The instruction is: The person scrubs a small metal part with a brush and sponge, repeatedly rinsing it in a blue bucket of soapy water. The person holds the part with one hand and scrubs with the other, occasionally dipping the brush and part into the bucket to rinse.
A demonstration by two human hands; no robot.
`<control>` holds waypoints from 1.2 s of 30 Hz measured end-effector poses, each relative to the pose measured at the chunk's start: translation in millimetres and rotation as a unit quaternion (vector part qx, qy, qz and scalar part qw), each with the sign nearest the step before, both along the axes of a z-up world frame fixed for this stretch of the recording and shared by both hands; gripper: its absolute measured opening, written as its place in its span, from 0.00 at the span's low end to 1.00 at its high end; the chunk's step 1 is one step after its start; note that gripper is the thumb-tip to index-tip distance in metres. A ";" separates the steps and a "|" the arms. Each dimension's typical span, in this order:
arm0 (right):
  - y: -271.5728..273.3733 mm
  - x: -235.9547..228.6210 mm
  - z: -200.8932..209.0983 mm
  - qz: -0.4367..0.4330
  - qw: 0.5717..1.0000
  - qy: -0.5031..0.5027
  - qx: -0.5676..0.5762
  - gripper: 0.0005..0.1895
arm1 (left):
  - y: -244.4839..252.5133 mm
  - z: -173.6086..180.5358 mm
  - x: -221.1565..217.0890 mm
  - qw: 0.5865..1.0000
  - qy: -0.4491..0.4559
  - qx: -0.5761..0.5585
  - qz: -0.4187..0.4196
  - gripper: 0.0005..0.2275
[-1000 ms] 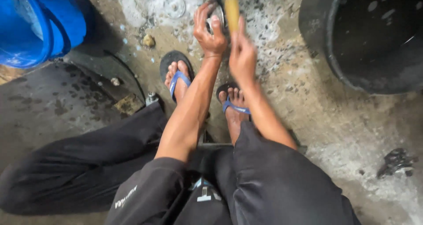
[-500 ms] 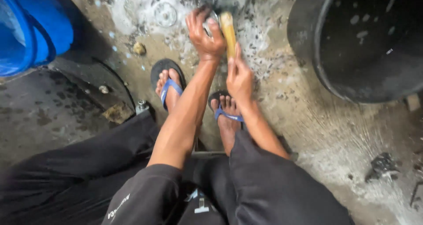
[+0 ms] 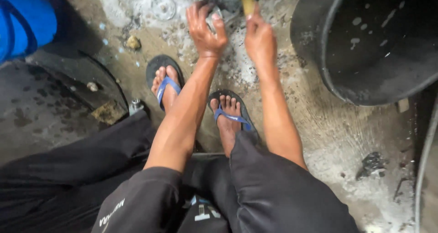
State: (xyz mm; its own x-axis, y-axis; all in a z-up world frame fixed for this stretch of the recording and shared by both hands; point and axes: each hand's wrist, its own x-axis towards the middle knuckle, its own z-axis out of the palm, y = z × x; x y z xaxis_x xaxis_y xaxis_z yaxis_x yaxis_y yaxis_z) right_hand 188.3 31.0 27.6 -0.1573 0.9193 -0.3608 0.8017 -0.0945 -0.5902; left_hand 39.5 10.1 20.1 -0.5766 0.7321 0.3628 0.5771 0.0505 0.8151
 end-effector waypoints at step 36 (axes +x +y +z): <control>2.3 29.6 100.4 0.160 0.984 -0.042 -0.067 0.26 | -3.8 -32.7 0.0 0.999 -0.002 -0.038 0.017 0.14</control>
State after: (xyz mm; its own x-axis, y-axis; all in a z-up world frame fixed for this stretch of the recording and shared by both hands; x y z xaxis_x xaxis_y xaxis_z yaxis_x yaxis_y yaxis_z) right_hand 217.9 33.3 127.9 -0.3952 0.7707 -0.4997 0.8489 0.0987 -0.5192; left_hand 39.5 6.2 -12.7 -0.6032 0.7368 0.3054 0.5713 0.1320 0.8101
